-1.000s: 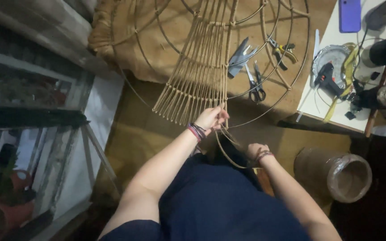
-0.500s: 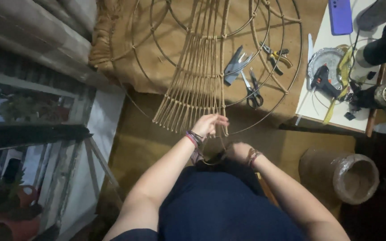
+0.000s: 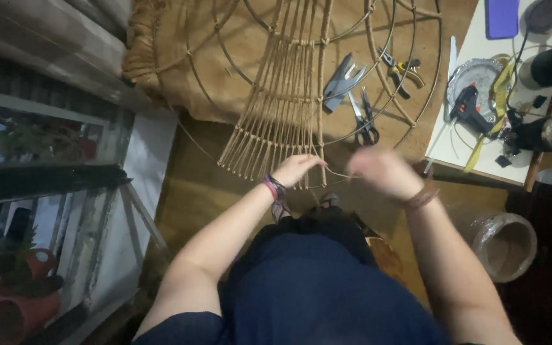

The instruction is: Weaving and securing reeds to a circular frame using a hot glue gun and scissors to create a furniture structure.

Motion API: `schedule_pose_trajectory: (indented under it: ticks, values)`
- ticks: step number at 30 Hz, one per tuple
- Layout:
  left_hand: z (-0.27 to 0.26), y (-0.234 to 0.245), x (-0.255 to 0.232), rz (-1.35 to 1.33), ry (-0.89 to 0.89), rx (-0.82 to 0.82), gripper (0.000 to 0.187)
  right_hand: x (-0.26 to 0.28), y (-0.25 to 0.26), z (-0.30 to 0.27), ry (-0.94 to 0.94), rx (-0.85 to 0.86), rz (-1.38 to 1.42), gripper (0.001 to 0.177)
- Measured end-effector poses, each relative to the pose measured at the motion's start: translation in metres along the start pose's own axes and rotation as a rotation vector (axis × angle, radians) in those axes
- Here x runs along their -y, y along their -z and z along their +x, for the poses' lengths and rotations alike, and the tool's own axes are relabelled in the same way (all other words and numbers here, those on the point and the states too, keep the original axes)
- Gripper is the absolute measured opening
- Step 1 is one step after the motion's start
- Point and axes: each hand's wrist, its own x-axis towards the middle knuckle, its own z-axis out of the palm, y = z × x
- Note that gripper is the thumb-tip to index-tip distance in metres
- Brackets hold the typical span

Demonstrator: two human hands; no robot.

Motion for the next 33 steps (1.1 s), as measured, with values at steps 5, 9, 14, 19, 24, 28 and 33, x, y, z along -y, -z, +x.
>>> schedule_pose_trajectory:
  ticks: [5, 9, 14, 19, 24, 28, 33]
  values:
    - [0.006, -0.031, 0.02, -1.107, 0.211, 0.13, 0.06, -0.169, -0.041, -0.025, -0.361, 0.434, -0.914, 0.034]
    - [-0.001, 0.004, -0.005, -0.1, 0.179, -0.009, 0.041, -0.048, -0.03, 0.043, -0.121, 0.085, -0.116, 0.035]
    - [-0.002, -0.006, 0.009, 0.175, -0.076, -0.269, 0.025, -0.029, 0.018, 0.031, 0.056, -0.004, 0.138, 0.041]
    - [-0.025, -0.013, -0.021, -0.908, 0.101, 0.057, 0.054, -0.104, -0.048, -0.026, -0.253, 0.264, -0.465, 0.028]
    - [-0.007, -0.011, -0.004, -0.217, 0.205, -0.062, 0.04, -0.055, -0.042, 0.039, -0.172, 0.001, 0.023, 0.04]
    - [-0.007, -0.008, 0.012, 0.236, 0.017, -0.228, 0.026, -0.019, -0.001, 0.05, 0.177, -0.156, 0.578, 0.03]
    - [-0.042, 0.01, -0.042, -0.391, 0.128, -0.073, 0.032, -0.069, -0.02, -0.019, -0.029, 0.206, -0.416, 0.022]
